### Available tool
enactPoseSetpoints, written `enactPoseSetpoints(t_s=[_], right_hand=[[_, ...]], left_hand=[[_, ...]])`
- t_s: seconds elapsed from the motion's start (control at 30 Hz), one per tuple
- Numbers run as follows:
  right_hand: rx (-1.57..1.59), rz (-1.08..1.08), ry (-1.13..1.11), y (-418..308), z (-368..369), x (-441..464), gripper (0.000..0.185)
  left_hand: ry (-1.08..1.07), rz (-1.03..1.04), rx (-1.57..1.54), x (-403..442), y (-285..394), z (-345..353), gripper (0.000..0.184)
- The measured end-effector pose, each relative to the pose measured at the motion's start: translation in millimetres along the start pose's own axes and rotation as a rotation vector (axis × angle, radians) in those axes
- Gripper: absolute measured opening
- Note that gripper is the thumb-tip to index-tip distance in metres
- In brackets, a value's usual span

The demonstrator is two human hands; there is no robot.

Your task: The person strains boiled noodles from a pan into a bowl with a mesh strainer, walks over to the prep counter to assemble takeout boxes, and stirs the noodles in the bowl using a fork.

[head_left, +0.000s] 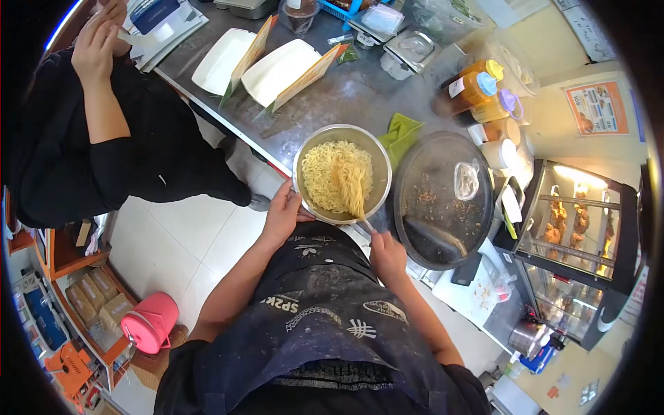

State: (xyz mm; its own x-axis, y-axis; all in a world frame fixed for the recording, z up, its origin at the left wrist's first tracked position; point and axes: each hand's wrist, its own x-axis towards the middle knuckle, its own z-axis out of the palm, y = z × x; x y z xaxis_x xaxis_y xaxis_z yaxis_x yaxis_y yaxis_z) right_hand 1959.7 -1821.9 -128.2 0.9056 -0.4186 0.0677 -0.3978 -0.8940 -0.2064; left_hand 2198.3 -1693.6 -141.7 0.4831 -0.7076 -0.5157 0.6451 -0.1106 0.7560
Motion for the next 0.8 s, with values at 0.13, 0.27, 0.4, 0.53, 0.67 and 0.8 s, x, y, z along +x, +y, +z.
enactPoseSetpoints(t_s=[0.13,0.27,0.4,0.53,0.67,0.8], right_hand=[[0.012,0.075,-0.015,5.2,-12.8,-28.7,0.033],[0.0,0.066,0.048,12.4,-25.9,-39.9,0.021],[0.271,0.205,0.174,3.6,-51.6,-20.8,0.013],[0.017,0.289,0.075,3.0,-82.6,66.7,0.004],[-0.209,0.307,-0.11,22.4,-52.3,152.4,0.013],[0.069,0.144,-0.222,31.9,-24.6,189.6,0.012]], left_hand=[[0.092,0.096,0.133,-1.7,-4.5,4.0,0.04],[0.119,0.064,0.153,-2.2,1.8,5.9,0.038],[0.09,0.08,0.14,-1.3,8.5,6.6,0.038],[0.07,0.088,0.221,3.2,0.3,-1.9,0.042],[0.051,0.096,0.215,5.1,6.4,-3.2,0.043],[0.008,0.137,0.271,10.1,11.0,-5.1,0.042]])
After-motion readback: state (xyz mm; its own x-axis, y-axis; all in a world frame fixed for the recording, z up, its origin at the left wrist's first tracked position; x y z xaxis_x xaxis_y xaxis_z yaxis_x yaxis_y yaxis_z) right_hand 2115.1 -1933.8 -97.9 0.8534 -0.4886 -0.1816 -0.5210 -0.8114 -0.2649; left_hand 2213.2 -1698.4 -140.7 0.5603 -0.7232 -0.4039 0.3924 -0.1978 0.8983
